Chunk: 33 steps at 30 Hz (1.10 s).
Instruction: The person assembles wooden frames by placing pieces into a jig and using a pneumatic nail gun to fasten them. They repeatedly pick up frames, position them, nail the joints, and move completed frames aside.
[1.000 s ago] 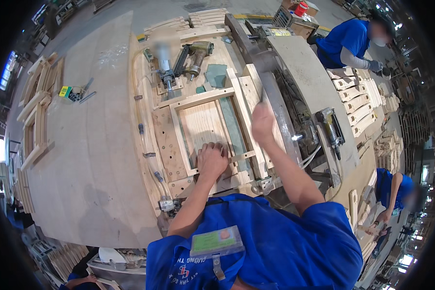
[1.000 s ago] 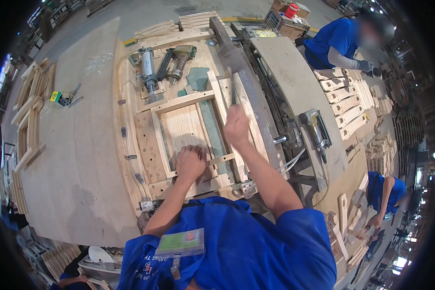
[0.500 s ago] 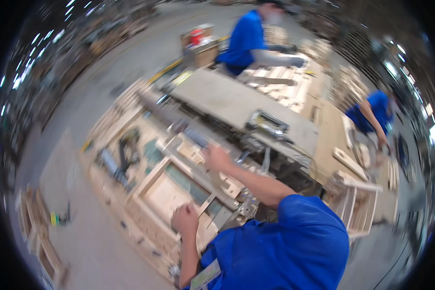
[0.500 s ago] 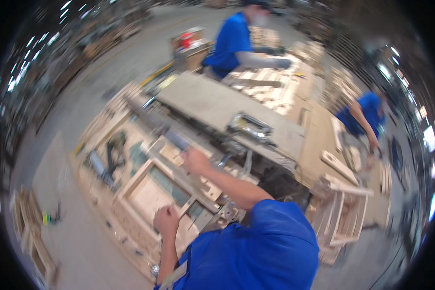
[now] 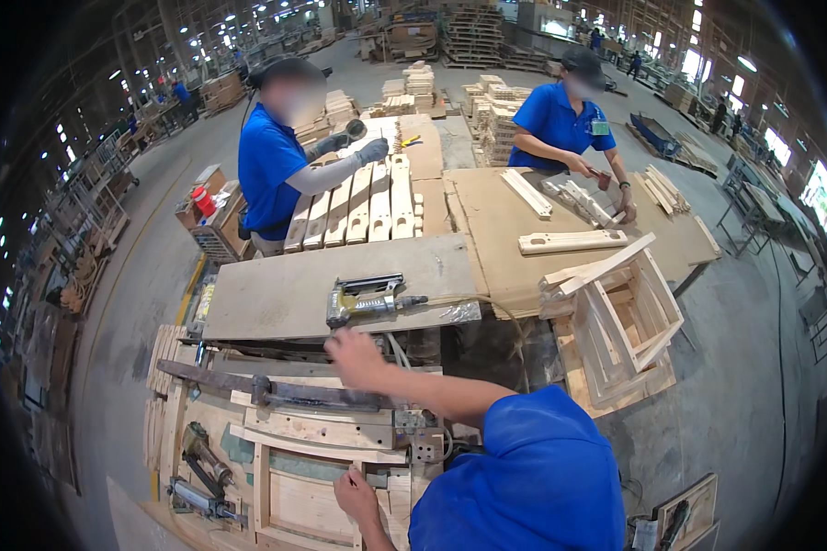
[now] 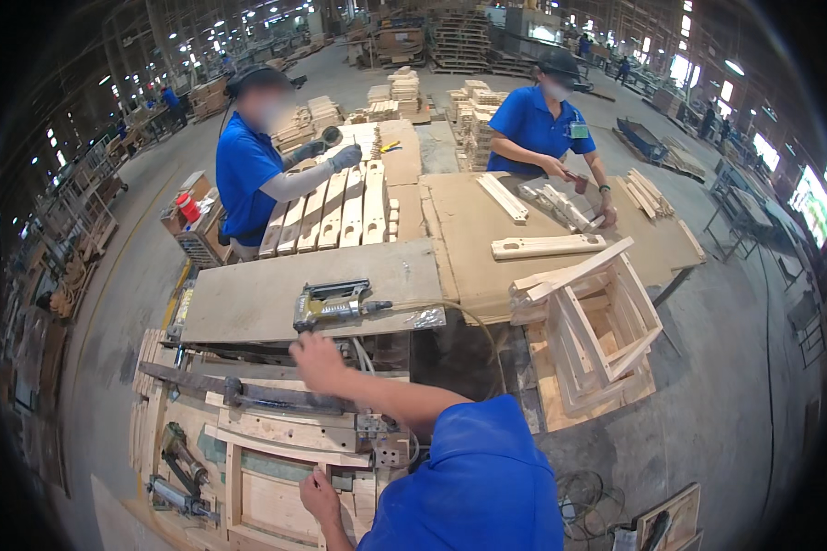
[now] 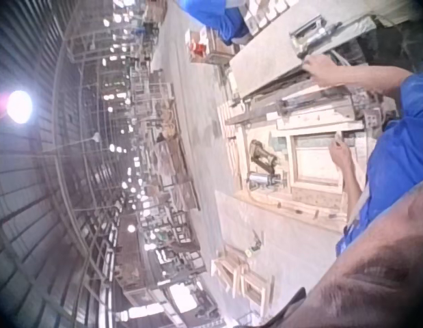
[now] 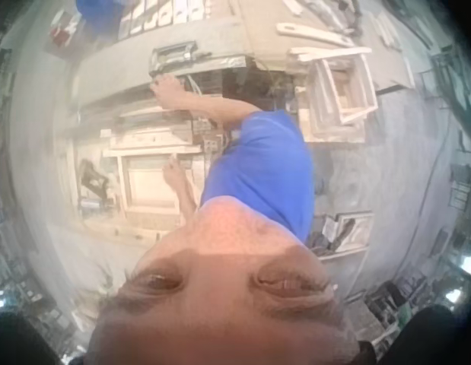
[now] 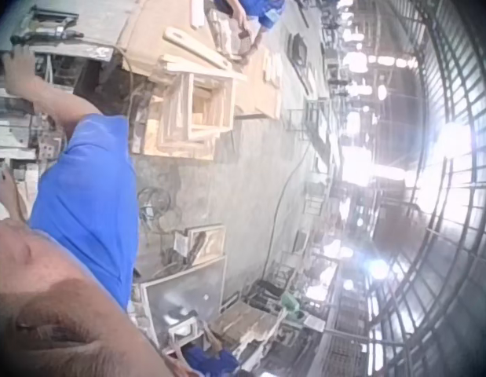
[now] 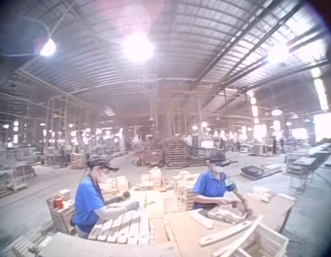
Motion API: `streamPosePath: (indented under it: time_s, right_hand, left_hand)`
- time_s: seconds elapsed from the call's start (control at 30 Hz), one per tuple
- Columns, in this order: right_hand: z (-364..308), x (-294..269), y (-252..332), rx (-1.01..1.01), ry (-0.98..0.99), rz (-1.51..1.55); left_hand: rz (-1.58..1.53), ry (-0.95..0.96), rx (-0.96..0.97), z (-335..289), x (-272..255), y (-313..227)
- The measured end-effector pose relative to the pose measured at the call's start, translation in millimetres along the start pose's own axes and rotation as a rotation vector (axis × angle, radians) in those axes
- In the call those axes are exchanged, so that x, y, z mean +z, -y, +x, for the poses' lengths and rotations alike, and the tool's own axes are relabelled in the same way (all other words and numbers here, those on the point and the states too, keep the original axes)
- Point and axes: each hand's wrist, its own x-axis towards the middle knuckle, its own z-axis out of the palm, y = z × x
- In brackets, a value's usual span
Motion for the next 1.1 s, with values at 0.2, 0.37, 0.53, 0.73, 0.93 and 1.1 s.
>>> streamPosePath:
  time_s: [0.2,0.37,0.53,0.73,0.93,1.1]
  right_hand:
    - [6,-31,-72,-0.016,-0.112,-0.233]
    - [32,-23,-105,0.047,-0.063,-0.296]
    - [55,-26,-106,-0.078,0.174,-0.306]
    - [63,-72,-81,0.131,0.437,-0.031]
    - [-17,-153,-5,0.306,0.768,0.515]
    - [-72,-127,45,0.273,0.854,0.6]
  left_hand:
    - [0.049,0.095,0.027,8,1,0]
    - [0.047,0.107,0.046,10,6,-3]
    - [0.019,0.148,-0.023,17,5,6]
    - [-0.024,0.062,-0.107,-1,-4,30]
    - [-0.387,-0.304,-0.111,-41,-17,-22]
    - [-0.732,0.263,-0.239,-46,-3,-55]
